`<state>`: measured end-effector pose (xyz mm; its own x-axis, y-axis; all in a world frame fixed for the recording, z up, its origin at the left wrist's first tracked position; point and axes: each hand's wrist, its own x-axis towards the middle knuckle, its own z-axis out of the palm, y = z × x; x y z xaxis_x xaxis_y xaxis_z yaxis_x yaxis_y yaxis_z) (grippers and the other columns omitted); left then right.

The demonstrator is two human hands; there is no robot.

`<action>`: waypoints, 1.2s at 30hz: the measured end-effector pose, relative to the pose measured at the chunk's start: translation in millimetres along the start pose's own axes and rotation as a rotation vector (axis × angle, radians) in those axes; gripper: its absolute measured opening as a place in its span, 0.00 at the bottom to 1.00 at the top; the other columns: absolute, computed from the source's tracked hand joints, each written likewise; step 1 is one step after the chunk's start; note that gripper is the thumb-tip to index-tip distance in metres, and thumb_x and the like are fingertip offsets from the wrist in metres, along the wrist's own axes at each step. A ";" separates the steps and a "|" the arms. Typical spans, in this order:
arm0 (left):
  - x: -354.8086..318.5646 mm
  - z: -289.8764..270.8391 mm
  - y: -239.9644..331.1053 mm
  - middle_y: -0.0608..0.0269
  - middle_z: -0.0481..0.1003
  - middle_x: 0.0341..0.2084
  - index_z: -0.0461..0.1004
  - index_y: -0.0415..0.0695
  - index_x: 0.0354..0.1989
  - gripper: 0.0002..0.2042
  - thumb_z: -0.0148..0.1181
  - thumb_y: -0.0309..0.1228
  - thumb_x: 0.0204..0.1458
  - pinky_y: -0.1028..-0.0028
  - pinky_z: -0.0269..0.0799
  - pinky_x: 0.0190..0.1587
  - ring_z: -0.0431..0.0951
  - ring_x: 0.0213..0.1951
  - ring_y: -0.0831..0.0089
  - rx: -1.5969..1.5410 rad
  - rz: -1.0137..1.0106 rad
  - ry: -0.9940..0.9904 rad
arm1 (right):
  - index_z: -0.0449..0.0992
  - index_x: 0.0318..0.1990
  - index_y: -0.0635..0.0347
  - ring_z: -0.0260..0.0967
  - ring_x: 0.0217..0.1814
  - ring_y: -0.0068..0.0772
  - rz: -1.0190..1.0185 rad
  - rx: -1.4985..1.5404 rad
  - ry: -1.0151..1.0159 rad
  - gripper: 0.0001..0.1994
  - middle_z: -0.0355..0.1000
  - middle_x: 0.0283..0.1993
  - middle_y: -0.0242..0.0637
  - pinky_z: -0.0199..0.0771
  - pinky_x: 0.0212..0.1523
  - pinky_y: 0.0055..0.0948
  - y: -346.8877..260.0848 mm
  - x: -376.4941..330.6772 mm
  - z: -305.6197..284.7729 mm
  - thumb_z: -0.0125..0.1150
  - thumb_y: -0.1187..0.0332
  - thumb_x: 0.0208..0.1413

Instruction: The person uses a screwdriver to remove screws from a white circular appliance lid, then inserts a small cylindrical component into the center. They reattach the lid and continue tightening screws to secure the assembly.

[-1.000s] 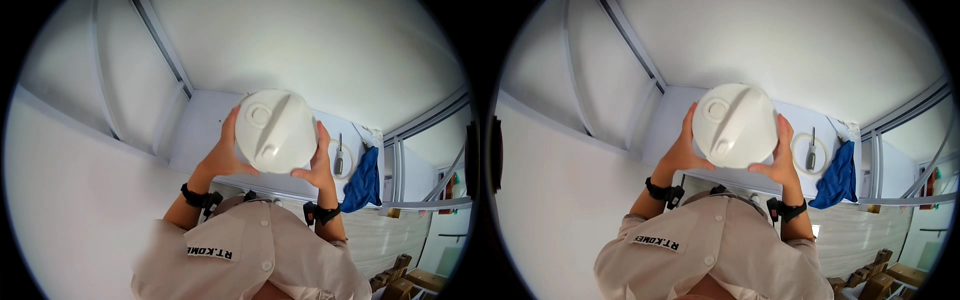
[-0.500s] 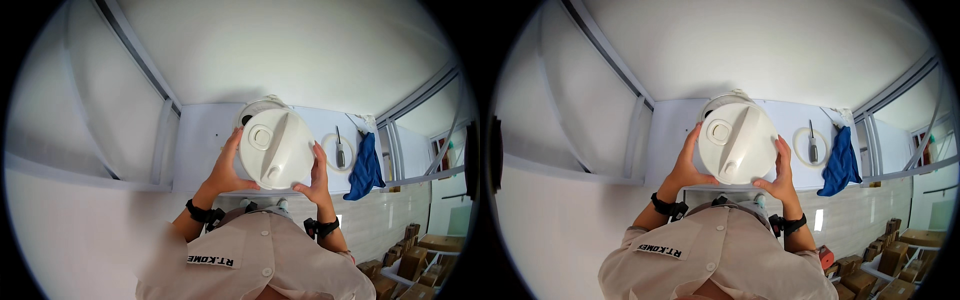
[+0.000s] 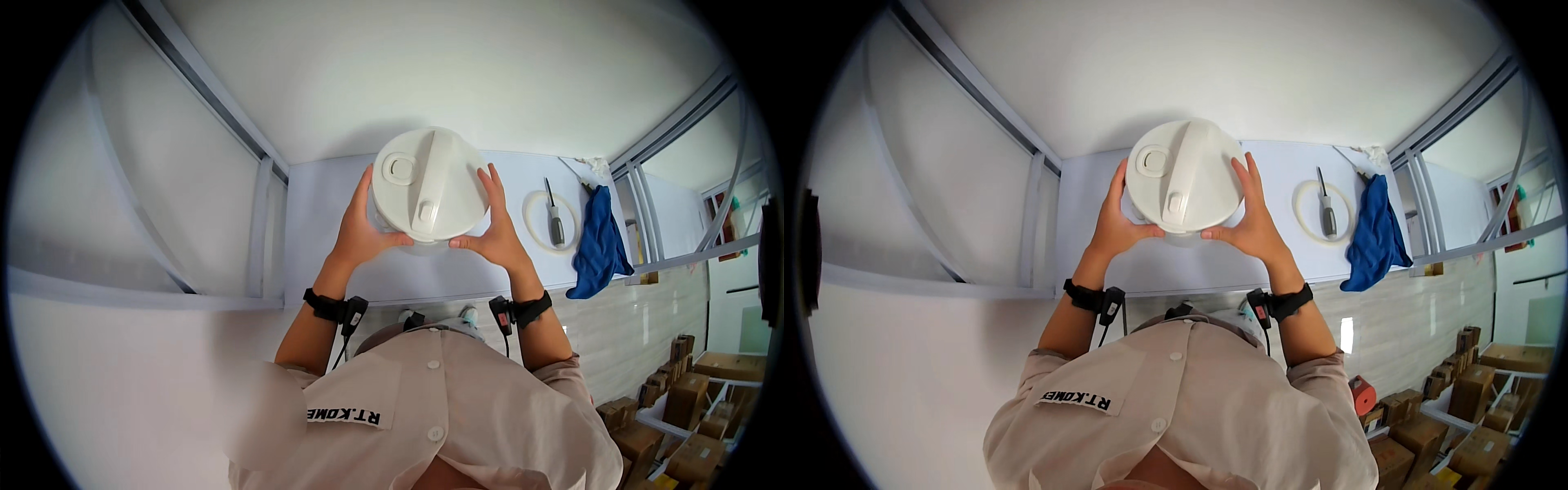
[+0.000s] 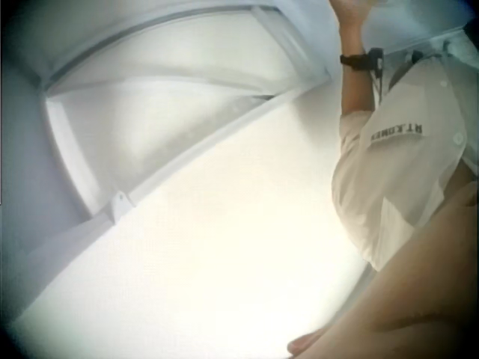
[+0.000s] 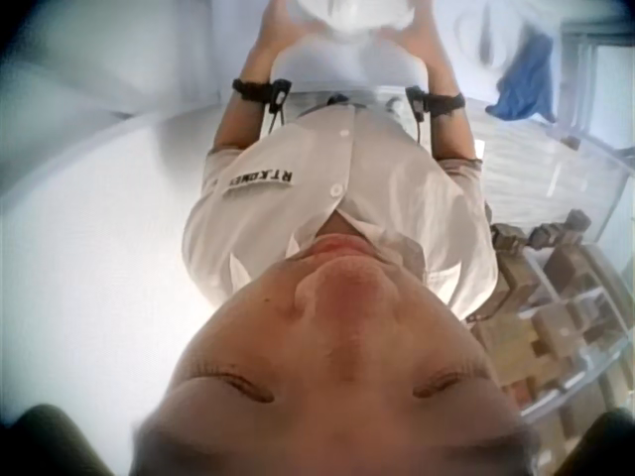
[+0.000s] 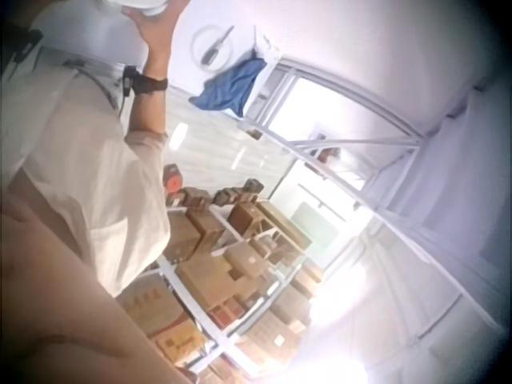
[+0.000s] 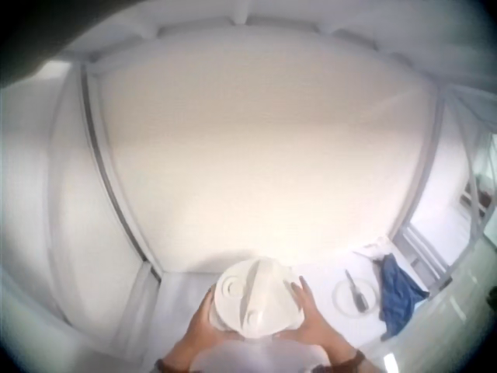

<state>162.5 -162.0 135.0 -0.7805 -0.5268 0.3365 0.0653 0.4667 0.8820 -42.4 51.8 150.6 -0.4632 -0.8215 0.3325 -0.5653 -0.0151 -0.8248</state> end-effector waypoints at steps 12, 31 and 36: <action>2.0 5.4 -4.8 0.49 0.60 0.75 0.46 0.39 0.79 0.71 0.91 0.38 0.24 0.56 0.57 0.76 0.58 0.76 0.53 -0.082 0.011 0.011 | 0.55 0.80 0.47 0.32 0.88 0.59 -0.011 0.064 -0.035 0.65 0.35 0.85 0.59 0.45 0.81 0.55 7.2 6.5 -4.8 0.91 0.51 0.30; 1.9 16.3 -23.2 0.48 0.69 0.68 0.61 0.36 0.72 0.26 0.57 0.24 0.67 0.64 0.65 0.70 0.70 0.68 0.64 -0.460 -0.098 0.227 | 0.56 0.79 0.56 0.26 0.88 0.62 0.009 0.060 -0.105 0.63 0.32 0.84 0.64 0.45 0.81 0.56 -1.8 4.8 -8.5 0.89 0.51 0.33; 1.0 18.7 -20.9 0.48 0.72 0.66 0.62 0.37 0.71 0.24 0.56 0.26 0.68 0.67 0.68 0.66 0.73 0.64 0.67 -0.419 -0.181 0.264 | 0.56 0.79 0.54 0.25 0.89 0.58 0.004 0.041 -0.098 0.63 0.34 0.85 0.57 0.46 0.81 0.54 -3.9 4.8 -9.9 0.90 0.54 0.33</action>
<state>148.8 -159.0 110.7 -0.6224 -0.7592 0.1906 0.2292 0.0561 0.9718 -49.2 53.6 160.0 -0.3957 -0.8732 0.2845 -0.5340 -0.0332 -0.8448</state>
